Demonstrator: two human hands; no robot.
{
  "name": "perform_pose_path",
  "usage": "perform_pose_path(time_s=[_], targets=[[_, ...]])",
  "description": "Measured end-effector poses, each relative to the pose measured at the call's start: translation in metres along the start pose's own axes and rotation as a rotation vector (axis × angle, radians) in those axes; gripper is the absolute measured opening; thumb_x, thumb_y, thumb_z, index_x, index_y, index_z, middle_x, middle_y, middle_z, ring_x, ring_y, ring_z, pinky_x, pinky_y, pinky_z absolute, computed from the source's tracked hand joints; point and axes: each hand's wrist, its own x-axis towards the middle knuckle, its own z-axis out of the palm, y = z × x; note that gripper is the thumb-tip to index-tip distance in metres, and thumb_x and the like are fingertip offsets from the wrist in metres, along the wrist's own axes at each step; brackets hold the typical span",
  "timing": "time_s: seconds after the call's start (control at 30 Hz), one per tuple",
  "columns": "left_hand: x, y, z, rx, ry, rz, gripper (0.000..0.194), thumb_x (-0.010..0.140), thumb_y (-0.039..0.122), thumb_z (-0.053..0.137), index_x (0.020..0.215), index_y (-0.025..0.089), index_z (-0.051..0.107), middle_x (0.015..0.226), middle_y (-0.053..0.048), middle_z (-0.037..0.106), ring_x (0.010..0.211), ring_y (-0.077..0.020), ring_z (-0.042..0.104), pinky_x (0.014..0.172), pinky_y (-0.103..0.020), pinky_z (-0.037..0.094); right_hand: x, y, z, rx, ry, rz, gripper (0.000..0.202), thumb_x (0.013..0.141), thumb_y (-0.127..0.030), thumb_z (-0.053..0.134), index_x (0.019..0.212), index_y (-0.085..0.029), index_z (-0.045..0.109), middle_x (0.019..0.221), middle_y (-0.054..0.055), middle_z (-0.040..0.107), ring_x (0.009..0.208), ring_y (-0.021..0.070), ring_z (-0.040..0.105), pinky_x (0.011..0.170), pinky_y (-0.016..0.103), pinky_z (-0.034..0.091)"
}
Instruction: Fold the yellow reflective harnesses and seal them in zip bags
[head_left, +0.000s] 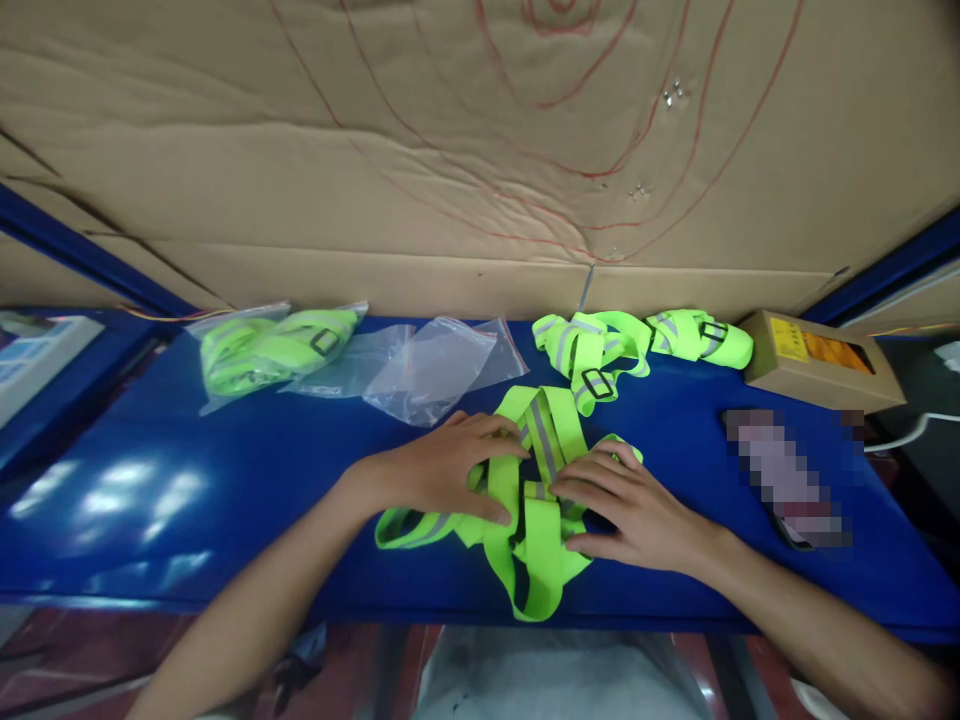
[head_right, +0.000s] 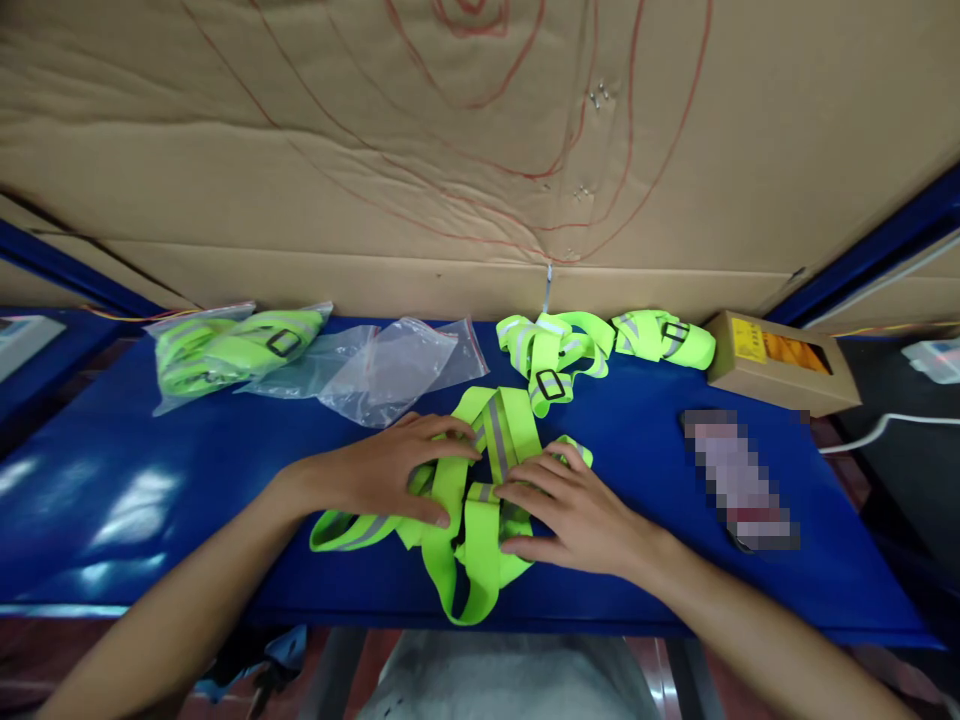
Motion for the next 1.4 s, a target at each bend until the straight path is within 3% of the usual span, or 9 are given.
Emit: perform_pose_path(time_s=[0.33,0.43,0.7,0.87,0.93,1.0,1.1,1.27,1.4], targets=[[0.008,0.004,-0.005,-0.282,0.193,0.148,0.011,0.097,0.027,0.064,0.092,0.018,0.063,0.089,0.001,0.067,0.083,-0.0133,0.062,0.08,-0.025,0.042,-0.002,-0.017,0.023,-0.093,0.114,-0.166,0.075,0.092,-0.071,0.059,0.149,-0.023,0.049,0.147,0.015,0.058,0.136,0.0322,0.051,0.114,0.051,0.034],[0.005,0.005,-0.009,-0.426,0.322,0.165,0.014,0.096,0.029,0.067,0.09,0.017,0.062,0.087,0.0,0.066,0.079,-0.0121,0.06,0.074,-0.023,0.044,-0.003,-0.031,0.028,-0.189,0.041,-0.22,0.057,0.098,-0.051,0.064,0.148,-0.027,0.051,0.146,0.008,0.061,0.134,0.0297,0.053,0.117,0.05,0.032],[0.01,-0.02,-0.013,-0.677,0.856,0.141,0.019,0.098,0.036,0.064,0.09,0.021,0.055,0.073,0.002,0.056,0.06,-0.0105,0.049,0.055,-0.023,0.038,-0.004,-0.009,-0.002,0.127,0.509,0.197,0.026,0.095,-0.015,0.066,0.12,-0.023,0.063,0.104,0.005,0.071,0.095,0.0188,0.068,0.084,0.031,0.053],[0.005,0.002,-0.007,-0.149,1.171,0.115,0.009,0.096,0.023,0.065,0.092,0.021,0.058,0.08,0.0,0.06,0.071,-0.0131,0.055,0.067,-0.027,0.045,-0.003,0.001,0.002,0.248,0.537,0.484,0.008,0.101,-0.026,0.06,0.108,-0.025,0.063,0.092,0.002,0.069,0.08,0.017,0.065,0.072,0.03,0.05],[0.0,0.022,0.001,0.103,1.068,0.307,0.009,0.092,0.02,0.069,0.097,0.02,0.062,0.095,-0.004,0.066,0.089,-0.0173,0.061,0.083,-0.032,0.049,-0.003,0.004,0.007,0.352,0.501,0.589,0.011,0.105,-0.031,0.053,0.109,-0.025,0.061,0.083,-0.001,0.065,0.068,0.0154,0.06,0.064,0.029,0.048],[-0.003,0.037,0.012,0.271,0.755,0.447,0.022,0.091,0.027,0.072,0.111,0.021,0.063,0.111,-0.007,0.068,0.102,-0.0214,0.064,0.092,-0.036,0.05,-0.002,0.008,0.011,0.394,0.475,0.616,0.013,0.106,-0.033,0.05,0.111,-0.025,0.059,0.082,-0.001,0.064,0.068,0.0157,0.06,0.065,0.03,0.049],[0.0,0.038,0.028,0.47,0.423,0.271,0.051,0.093,0.035,0.07,0.14,0.023,0.053,0.142,-0.014,0.059,0.126,-0.0318,0.058,0.105,-0.048,0.046,0.0,0.012,0.011,0.21,0.523,0.508,0.018,0.102,-0.028,0.057,0.12,-0.026,0.057,0.103,0.005,0.067,0.094,0.0214,0.067,0.081,0.035,0.053],[0.012,0.015,0.037,0.346,0.322,0.148,0.064,0.091,0.025,0.068,0.149,0.017,0.042,0.139,-0.016,0.059,0.134,-0.0344,0.052,0.111,-0.05,0.044,0.005,-0.007,0.007,-0.353,0.562,0.188,0.033,0.094,-0.013,0.065,0.124,-0.027,0.063,0.125,0.011,0.063,0.122,0.0288,0.059,0.102,0.046,0.046],[0.013,0.019,0.039,0.12,0.388,0.209,0.067,0.085,0.01,0.066,0.146,0.016,0.038,0.134,-0.014,0.061,0.129,-0.0293,0.055,0.108,-0.045,0.05,0.009,-0.026,0.012,-0.367,0.319,-0.006,0.047,0.094,-0.037,0.071,0.135,-0.018,0.059,0.132,0.016,0.065,0.121,0.0316,0.061,0.105,0.049,0.045]])
